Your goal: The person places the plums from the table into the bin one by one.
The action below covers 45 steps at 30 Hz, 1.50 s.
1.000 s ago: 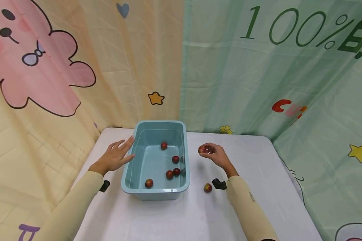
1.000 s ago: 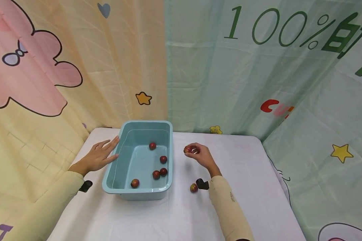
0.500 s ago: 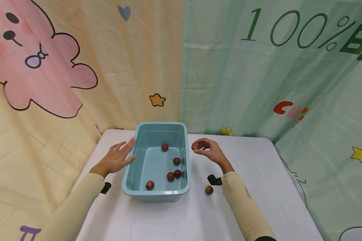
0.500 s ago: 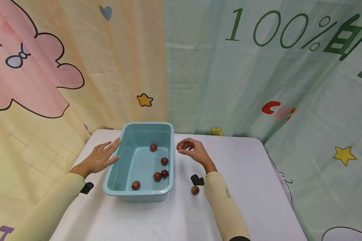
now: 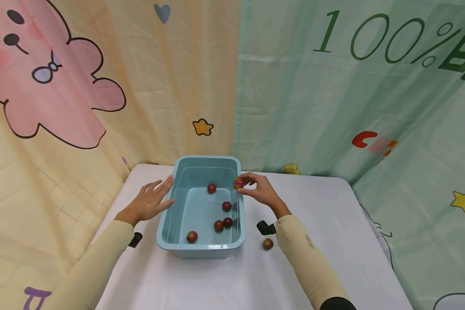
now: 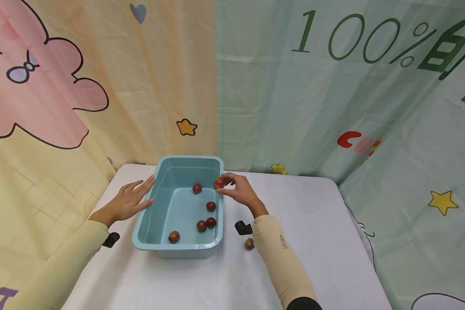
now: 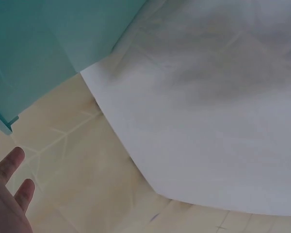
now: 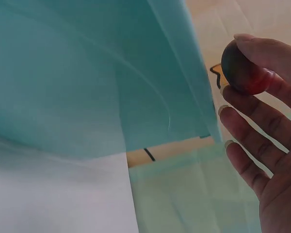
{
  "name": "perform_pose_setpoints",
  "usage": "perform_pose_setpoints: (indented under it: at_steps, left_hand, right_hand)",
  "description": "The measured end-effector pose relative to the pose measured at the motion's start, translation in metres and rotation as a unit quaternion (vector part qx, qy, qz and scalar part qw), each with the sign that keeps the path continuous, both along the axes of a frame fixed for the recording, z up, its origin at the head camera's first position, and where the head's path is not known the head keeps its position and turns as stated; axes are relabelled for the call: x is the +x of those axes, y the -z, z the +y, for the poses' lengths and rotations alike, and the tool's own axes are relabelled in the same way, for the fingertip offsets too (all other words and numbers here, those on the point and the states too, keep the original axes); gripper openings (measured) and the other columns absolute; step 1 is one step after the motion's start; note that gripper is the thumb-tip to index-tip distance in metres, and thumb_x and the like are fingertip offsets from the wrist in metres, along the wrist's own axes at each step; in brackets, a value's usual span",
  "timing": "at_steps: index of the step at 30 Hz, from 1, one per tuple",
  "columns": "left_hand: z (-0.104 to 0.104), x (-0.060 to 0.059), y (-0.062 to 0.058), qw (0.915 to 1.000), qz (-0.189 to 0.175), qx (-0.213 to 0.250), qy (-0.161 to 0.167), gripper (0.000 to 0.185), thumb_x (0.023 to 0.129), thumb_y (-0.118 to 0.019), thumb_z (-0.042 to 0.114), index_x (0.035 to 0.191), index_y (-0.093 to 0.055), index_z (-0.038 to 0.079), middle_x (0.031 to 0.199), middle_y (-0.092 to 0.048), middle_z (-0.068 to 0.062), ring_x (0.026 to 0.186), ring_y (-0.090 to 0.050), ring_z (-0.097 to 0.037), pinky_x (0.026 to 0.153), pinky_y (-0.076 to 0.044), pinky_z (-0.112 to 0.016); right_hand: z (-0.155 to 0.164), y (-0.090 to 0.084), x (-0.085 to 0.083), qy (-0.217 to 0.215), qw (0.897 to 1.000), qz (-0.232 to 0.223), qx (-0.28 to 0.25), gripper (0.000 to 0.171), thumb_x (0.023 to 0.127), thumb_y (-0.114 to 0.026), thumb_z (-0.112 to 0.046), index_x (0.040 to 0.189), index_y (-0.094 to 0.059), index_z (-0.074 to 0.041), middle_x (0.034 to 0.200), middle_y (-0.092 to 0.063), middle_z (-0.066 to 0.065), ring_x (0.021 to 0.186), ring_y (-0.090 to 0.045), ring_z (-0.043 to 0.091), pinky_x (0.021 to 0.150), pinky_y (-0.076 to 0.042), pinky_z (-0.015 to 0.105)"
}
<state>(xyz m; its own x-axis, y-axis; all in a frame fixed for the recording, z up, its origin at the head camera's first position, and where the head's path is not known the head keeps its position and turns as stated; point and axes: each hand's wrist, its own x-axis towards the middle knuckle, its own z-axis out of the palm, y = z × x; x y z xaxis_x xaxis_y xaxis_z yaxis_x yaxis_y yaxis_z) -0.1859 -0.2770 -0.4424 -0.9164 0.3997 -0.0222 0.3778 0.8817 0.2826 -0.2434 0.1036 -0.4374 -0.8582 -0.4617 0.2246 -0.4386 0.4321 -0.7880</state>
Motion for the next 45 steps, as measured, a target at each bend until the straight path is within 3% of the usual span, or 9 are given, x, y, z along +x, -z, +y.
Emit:
perform_pose_setpoints:
  at_steps: [5, 12, 18, 23, 26, 34, 45]
  left_hand:
    - [0.0, -0.001, -0.001, 1.0, 0.003, -0.005, 0.001, 0.076, 0.099, -0.042, 0.046, 0.154, -0.012, 0.005, 0.16, -0.014, -0.014, 0.142, -0.015, -0.043, 0.112, -0.007, -0.061]
    - [0.0, 0.0, 0.0, 1.0, -0.007, -0.001, -0.002, 0.075, 0.099, -0.042, 0.046, 0.154, -0.011, 0.006, 0.16, -0.013, -0.014, 0.143, -0.014, -0.043, 0.112, -0.006, -0.062]
    - [0.0, 0.002, 0.002, 1.0, -0.001, 0.005, -0.001, 0.075, 0.099, -0.042, 0.046, 0.155, -0.011, 0.006, 0.16, -0.014, -0.013, 0.142, -0.016, -0.043, 0.112, -0.007, -0.061]
    - [-0.001, 0.002, 0.005, 0.9999, 0.004, 0.008, 0.007, 0.075, 0.099, -0.042, 0.045, 0.154, -0.012, 0.005, 0.16, -0.015, -0.014, 0.142, -0.017, -0.043, 0.112, -0.008, -0.062]
    - [-0.001, 0.001, 0.005, 1.0, 0.001, 0.005, 0.003, 0.074, 0.099, -0.042, 0.045, 0.155, -0.011, 0.006, 0.161, -0.013, -0.013, 0.143, -0.016, -0.042, 0.112, -0.007, -0.061]
    - [-0.002, 0.001, 0.003, 0.9998, 0.013, 0.014, 0.005, 0.074, 0.098, -0.044, 0.043, 0.154, -0.014, 0.005, 0.16, -0.016, -0.014, 0.141, -0.019, -0.043, 0.111, -0.01, -0.063]
    - [-0.002, 0.001, 0.003, 1.0, 0.001, 0.003, 0.001, 0.075, 0.099, -0.041, 0.045, 0.154, -0.011, 0.006, 0.16, -0.013, -0.013, 0.142, -0.016, -0.042, 0.111, -0.008, -0.062]
  right_hand:
    - [-0.014, -0.008, -0.002, -0.013, 1.0, 0.018, 0.014, 0.04, 0.083, -0.076, -0.021, 0.118, -0.065, -0.005, 0.105, -0.069, 0.006, 0.097, -0.062, 0.021, 0.086, -0.049, 0.041]
    - [-0.028, -0.017, -0.001, -0.032, 0.999, 0.017, 0.019, 0.039, 0.084, -0.075, -0.021, 0.118, -0.065, -0.004, 0.106, -0.069, 0.008, 0.098, -0.063, 0.026, 0.087, -0.049, 0.05]
    - [-0.034, -0.02, 0.001, -0.026, 0.999, 0.011, 0.03, 0.041, 0.086, -0.074, -0.024, 0.12, -0.063, -0.005, 0.108, -0.068, 0.007, 0.101, -0.062, 0.025, 0.089, -0.048, 0.043]
    - [-0.033, -0.021, 0.005, -0.017, 1.0, 0.015, 0.018, 0.043, 0.085, -0.074, -0.021, 0.123, -0.062, -0.003, 0.11, -0.068, 0.014, 0.106, -0.061, 0.033, 0.095, -0.044, 0.053]
    - [-0.031, -0.02, 0.004, -0.013, 1.0, 0.021, 0.013, 0.042, 0.085, -0.074, -0.02, 0.122, -0.063, -0.004, 0.11, -0.069, 0.014, 0.106, -0.061, 0.033, 0.095, -0.044, 0.054]
    - [-0.025, -0.014, 0.001, 0.001, 1.0, 0.008, 0.013, 0.038, 0.087, -0.072, -0.022, 0.12, -0.064, -0.005, 0.112, -0.069, 0.011, 0.104, -0.062, 0.03, 0.09, -0.048, 0.044]
    - [-0.007, -0.002, 0.004, 0.031, 0.999, -0.011, -0.001, 0.037, 0.087, -0.072, -0.02, 0.117, -0.065, 0.001, 0.111, -0.068, 0.013, 0.099, -0.063, 0.028, 0.091, -0.049, 0.052]
